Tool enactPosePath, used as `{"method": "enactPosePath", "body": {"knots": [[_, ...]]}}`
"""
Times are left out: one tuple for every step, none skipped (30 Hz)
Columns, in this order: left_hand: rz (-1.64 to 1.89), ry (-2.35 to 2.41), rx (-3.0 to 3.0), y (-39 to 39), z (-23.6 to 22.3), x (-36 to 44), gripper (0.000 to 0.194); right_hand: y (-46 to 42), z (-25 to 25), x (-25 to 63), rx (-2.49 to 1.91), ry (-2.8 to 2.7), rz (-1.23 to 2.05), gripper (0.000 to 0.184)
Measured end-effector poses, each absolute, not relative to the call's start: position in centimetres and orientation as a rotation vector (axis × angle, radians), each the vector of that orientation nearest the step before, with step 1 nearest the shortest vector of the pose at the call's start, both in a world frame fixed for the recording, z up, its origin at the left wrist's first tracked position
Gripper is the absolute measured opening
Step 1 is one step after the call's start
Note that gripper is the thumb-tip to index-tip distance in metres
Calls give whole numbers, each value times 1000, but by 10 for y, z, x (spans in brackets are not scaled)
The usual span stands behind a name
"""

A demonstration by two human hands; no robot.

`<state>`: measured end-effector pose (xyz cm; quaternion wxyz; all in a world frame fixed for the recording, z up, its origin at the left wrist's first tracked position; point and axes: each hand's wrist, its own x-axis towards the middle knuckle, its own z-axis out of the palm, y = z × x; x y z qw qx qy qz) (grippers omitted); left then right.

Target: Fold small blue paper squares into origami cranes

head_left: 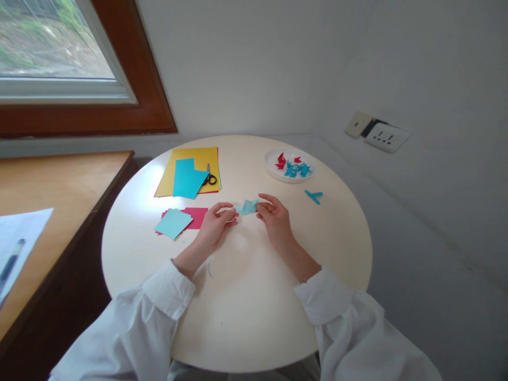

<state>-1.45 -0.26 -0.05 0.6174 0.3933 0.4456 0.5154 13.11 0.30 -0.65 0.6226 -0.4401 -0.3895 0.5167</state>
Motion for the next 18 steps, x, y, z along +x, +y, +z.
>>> {"method": "enactPosePath", "body": {"knots": [[1208,1039,925,-3,-1,-14,23,3,-6,131,-1020,-893,1153,32],[1233,1057,967,-3,-1,-14,23,3,-6,132,-1028,-890,1125,32],[1258,1077,1033,-2,-2,-14,23,3,-6,132,-1033,-888,1106,32],[1275,1095,1111,-2,-3,-14,25,3,-6,132,-1035,-888,1095,31],[1283,1108,1187,-2,-4,-14,28,3,-7,131,-1035,-890,1092,29],[1282,1112,1246,-2,-4,-14,31,3,-7,131,-1034,-895,1095,26],[1270,1102,1282,-2,-5,-14,33,3,-7,130,-1031,-902,1100,23],[1251,1081,1294,-2,-5,-13,35,3,-8,129,-1029,-908,1106,21],[1235,1056,1288,-3,-5,-13,36,3,-8,129,-1026,-909,1112,18],[1224,1033,1277,-3,-5,-13,36,3,-9,128,-1025,-910,1122,17],[1221,1019,1264,-3,-4,-13,36,3,-9,127,-1027,-911,1135,16],[1225,1017,1254,-3,-4,-13,35,3,-10,127,-1033,-916,1152,15],[1234,1028,1250,-3,-3,-13,32,3,-10,127,-1040,-925,1169,15],[1247,1050,1250,-3,-2,-14,29,3,-11,127,-1050,-940,1184,15],[1257,1079,1254,-3,-2,-14,26,3,-11,127,-1058,-959,1194,16],[1260,1116,1259,-3,-1,-14,24,3,-11,127,-1065,-982,1198,16],[1258,1155,1262,-3,0,-15,23,3,-12,127,-1069,-1001,1196,17],[1251,1188,1259,-3,1,-15,23,3,-12,127,-1071,-1016,1192,17]]}}
